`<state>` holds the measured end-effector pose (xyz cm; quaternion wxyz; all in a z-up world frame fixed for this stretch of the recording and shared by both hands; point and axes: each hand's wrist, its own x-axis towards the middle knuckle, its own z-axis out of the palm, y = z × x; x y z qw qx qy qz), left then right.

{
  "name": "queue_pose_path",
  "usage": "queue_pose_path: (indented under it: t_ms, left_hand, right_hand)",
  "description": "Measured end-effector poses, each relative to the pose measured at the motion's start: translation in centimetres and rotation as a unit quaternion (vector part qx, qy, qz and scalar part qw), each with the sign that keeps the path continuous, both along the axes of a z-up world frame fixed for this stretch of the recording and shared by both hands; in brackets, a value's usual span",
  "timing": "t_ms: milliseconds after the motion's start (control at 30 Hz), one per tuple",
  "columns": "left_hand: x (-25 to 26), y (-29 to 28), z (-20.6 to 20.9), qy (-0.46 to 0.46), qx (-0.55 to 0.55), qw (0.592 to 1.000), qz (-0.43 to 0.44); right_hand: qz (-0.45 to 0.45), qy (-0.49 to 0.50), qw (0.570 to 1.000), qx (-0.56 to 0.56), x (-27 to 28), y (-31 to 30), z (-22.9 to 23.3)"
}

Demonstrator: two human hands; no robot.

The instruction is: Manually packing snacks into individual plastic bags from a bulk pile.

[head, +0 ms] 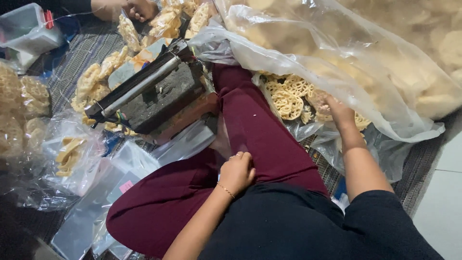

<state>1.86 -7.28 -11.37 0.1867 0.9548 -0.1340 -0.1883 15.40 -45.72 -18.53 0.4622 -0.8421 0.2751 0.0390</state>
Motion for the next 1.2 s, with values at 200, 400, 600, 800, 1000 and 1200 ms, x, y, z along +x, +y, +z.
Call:
queue_pose_path:
  t_ms: [200,400,600,800,1000,1200]
  left_hand:
    - [-0.6,0.8,-3.7,0.130,-0.231,0.957,0.118]
    - [4.7,3.5,-2.7,-0.105,-0.234,0.959,0.121]
    - [4.6,4.5,1.9,0.145,-0.005,0.985,0.089]
    - [5.4,5.1,9.1,0.190,0.018,0.974,0.120]
    - [4.0,8.2,-3.2,0.060,-0.006,0.977,0.206]
    - [4.4,12.2,-9.2,0.098,0.037,0.954,0.283]
  right_hand:
    - [-0.003,0.028,0.954,0.298,1.9,2.4,1.8]
    - [0.056,0.074,0.993,0.080,0.5,3.8,5.5]
    - [0.210,0.113,0.964,-0.116,-0.4,8.5,10.4]
    - [0.276,0.094,0.940,-0.180,-0.4,9.8,12.4]
    - [0.314,0.070,0.909,-0.264,0.4,8.5,9.6]
    - [0.325,0.098,0.908,-0.246,0.1,7.4,8.5]
